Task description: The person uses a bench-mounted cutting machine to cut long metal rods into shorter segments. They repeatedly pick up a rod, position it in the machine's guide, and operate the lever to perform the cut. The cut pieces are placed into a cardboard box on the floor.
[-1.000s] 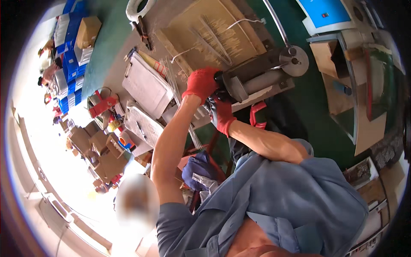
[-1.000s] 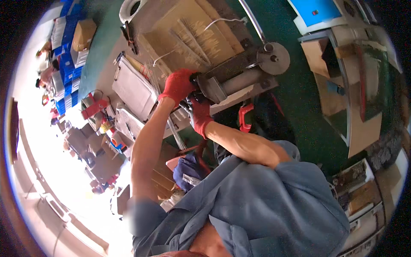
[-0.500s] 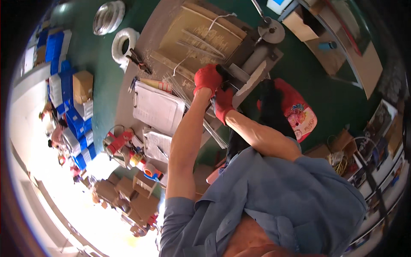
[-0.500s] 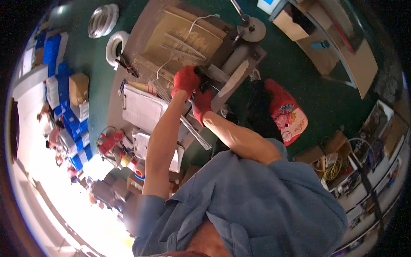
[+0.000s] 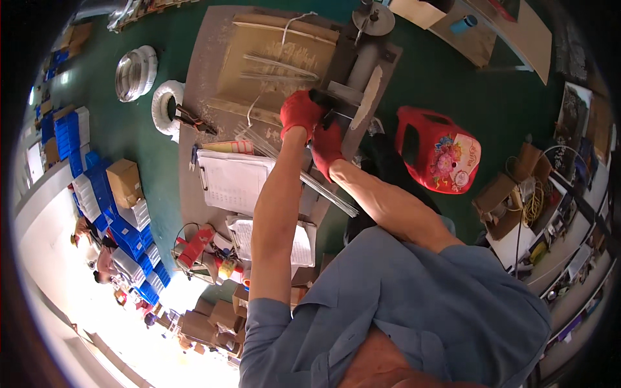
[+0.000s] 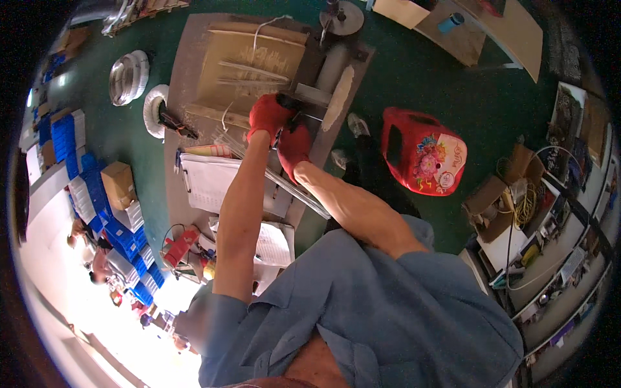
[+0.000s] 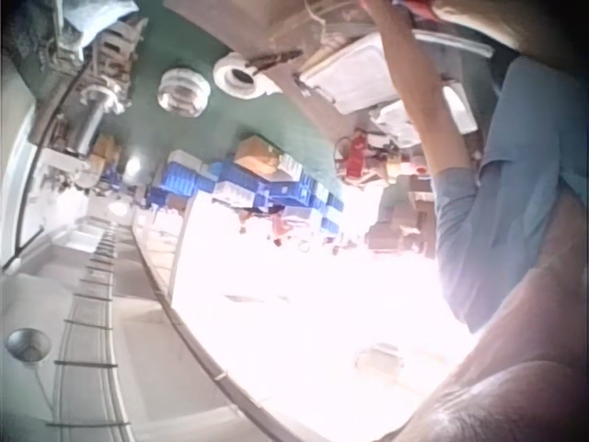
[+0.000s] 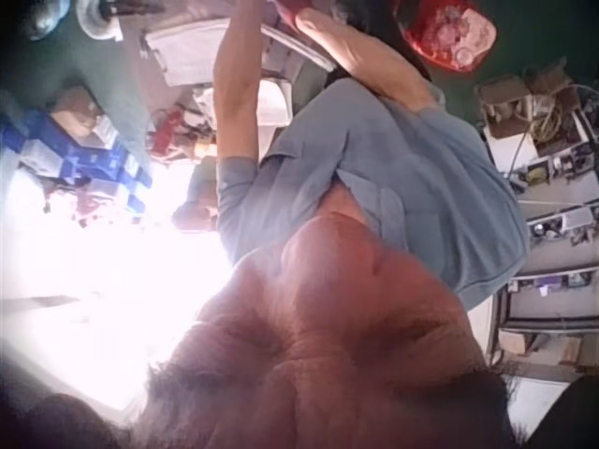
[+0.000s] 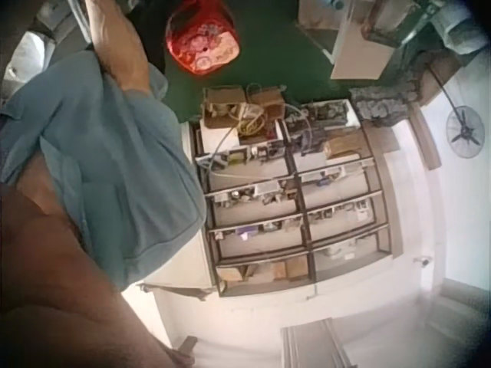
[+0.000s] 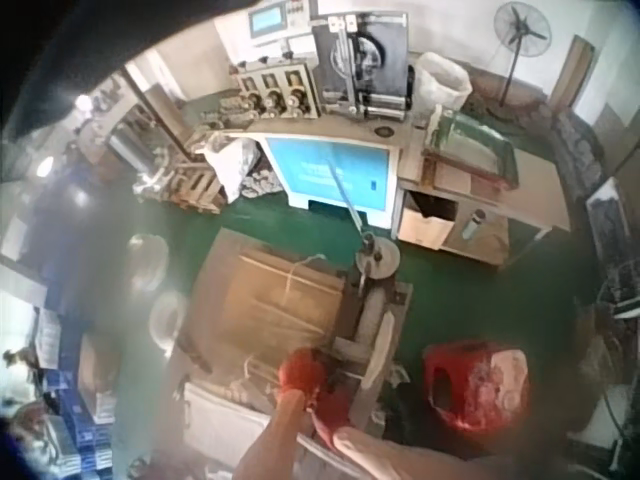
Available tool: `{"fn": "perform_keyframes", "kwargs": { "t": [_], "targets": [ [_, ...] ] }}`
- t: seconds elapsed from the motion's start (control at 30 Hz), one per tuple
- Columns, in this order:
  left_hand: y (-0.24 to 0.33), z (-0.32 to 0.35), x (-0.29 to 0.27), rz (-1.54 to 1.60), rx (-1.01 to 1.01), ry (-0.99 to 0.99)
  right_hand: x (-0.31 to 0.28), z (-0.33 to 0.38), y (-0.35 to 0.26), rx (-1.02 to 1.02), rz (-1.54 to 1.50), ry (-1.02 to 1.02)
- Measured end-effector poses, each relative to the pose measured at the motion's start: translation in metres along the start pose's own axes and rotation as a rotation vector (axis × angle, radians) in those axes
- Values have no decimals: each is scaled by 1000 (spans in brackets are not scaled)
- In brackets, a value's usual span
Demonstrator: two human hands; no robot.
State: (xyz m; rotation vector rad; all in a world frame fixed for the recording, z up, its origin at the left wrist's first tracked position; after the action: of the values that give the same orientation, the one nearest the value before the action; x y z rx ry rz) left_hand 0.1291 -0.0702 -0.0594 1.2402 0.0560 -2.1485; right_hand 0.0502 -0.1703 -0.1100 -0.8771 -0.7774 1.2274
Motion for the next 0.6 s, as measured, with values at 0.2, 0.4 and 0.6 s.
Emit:
{"fn": "perform_keyframes", "kwargs": {
  "t": [0.2, 0.4, 0.6],
  "targets": [
    [2, -1, 1, -47, 3, -52, 1, 1, -1, 72, 91, 28],
    [-4, -10, 16, -94, 47, 12, 21, -13, 24, -117, 109, -211],
    [2, -5, 4, -78, 90, 156, 29, -23, 55, -87, 66, -240]
  ]
}}
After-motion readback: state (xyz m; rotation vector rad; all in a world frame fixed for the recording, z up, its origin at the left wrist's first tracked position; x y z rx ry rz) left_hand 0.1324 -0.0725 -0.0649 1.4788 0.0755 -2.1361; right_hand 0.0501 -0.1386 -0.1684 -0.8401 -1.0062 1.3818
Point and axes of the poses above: each hand's wrist, its own z-axis away from the middle knuckle, its own x-axis out of the palm, y = z × x, the point moved 8 cm from there along -z, towards the middle knuckle, and after that the axes turned 6 degrees about -x, right-handed, at the moved point
